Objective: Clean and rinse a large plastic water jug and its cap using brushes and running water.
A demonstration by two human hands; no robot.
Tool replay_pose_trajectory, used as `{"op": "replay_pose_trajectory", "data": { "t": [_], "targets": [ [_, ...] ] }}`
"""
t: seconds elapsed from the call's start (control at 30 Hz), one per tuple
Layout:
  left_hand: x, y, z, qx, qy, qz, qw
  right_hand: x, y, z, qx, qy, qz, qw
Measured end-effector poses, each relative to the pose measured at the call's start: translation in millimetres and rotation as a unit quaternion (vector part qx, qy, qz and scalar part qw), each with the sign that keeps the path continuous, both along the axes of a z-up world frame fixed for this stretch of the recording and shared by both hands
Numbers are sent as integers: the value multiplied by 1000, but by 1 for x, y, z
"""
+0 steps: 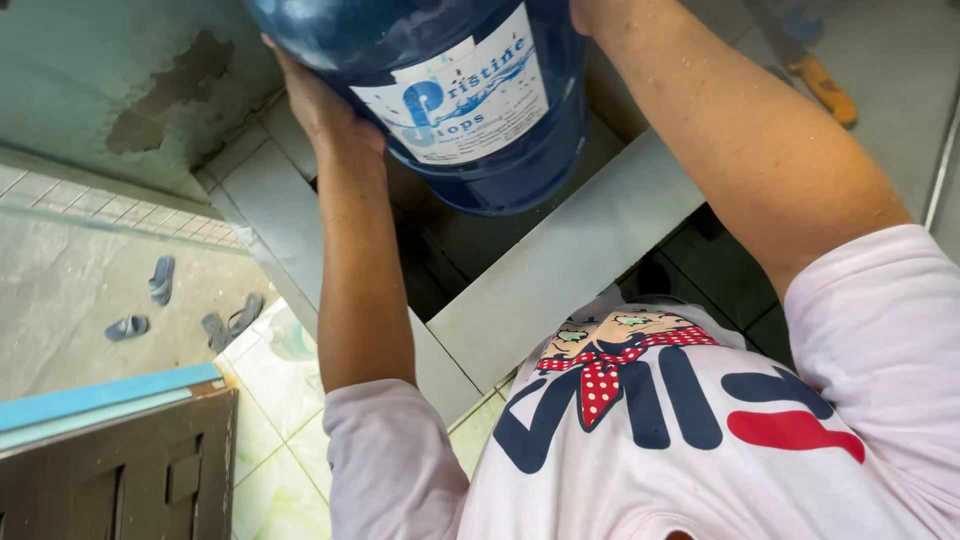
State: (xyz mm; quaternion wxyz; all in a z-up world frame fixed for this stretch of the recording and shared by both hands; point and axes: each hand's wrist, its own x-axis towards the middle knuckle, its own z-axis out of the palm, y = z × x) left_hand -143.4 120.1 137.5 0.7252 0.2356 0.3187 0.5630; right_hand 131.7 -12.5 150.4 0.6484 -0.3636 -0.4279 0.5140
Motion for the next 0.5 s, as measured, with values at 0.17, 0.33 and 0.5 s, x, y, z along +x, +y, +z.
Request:
{"op": "replay_pose_trajectory", "data": {
  "t": [0.17,0.33,0.5],
  "targets": [
    [-3,3,1,38,-4,-36,999,-14,-16,25,3,3,-12,1000],
    [0,-61,24,100,-32,8,994,-15,-29,52,15,10,-27,999],
    [8,-118,51,135,-9,5,991,36,-49,67,30,-3,-99,995]
  ]
}}
